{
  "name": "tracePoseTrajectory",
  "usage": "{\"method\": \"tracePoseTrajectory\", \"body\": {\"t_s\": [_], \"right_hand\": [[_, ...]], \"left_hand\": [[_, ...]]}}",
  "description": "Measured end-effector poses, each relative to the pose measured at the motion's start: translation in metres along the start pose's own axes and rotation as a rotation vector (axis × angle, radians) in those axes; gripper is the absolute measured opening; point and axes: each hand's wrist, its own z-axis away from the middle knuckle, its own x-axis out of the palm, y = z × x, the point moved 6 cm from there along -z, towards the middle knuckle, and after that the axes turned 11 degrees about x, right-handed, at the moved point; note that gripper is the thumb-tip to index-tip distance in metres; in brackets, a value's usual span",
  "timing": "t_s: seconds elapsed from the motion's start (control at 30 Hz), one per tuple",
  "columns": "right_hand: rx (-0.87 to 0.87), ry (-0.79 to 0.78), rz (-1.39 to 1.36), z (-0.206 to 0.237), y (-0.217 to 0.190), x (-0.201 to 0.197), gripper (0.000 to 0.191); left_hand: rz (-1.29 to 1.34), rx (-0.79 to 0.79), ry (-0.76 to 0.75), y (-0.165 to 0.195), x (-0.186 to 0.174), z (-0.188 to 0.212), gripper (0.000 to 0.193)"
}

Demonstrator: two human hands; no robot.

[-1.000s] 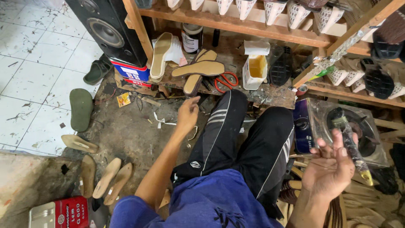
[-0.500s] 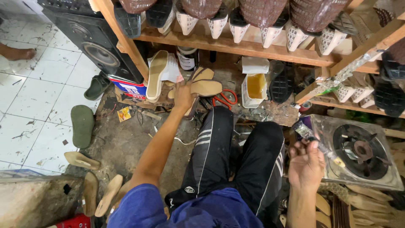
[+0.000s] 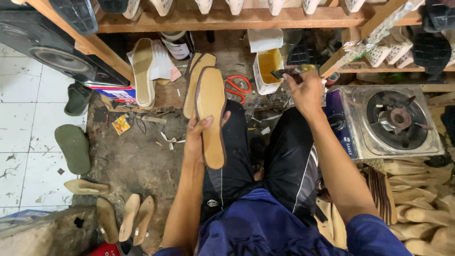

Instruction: The person sits on the floor of a shoe workshop and uses a brush to apply glue from a container onto the underside of shoe insoles, brushing the liquid across each insole surface and setting treated insoles on the workbench.

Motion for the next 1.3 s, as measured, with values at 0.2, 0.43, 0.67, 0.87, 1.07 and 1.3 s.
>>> {"method": "tracePoseTrajectory", "body": {"t_s": [0.2, 0.43, 0.67, 0.87, 1.07, 1.3], "right_hand": [[-0.319, -0.053, 0.486, -0.016, -0.028, 0.029, 0.018], [-0.385, 0.016, 0.461, -0.013, -0.032, 0.008, 0.018], [-0.191, -0.019, 0.640, -0.004, -0.037, -0.005, 0.026], [-0.017, -0.064, -0.529, 0.042, -0.095, -0.032, 0.014], [-0.089, -0.063, -0.491, 0.053, -0.141, -0.021, 0.015], [-0.244, -0.099, -0.347, 0.078, -0.159, -0.015, 0.016]], "left_hand": [[0.575, -0.092, 0.122, 0.003, 0.014, 0.042, 0.047], [0.621, -0.071, 0.154, 0.013, 0.015, 0.050, 0.046], [0.442, -0.123, 0.005, 0.005, 0.048, 0.033, 0.065], [0.345, -0.134, -0.077, 0.003, 0.081, 0.031, 0.084], [0.322, -0.199, -0.119, 0.004, 0.109, 0.034, 0.085], [0.258, -0.146, -0.195, 0.008, 0.119, 0.029, 0.076]]}}
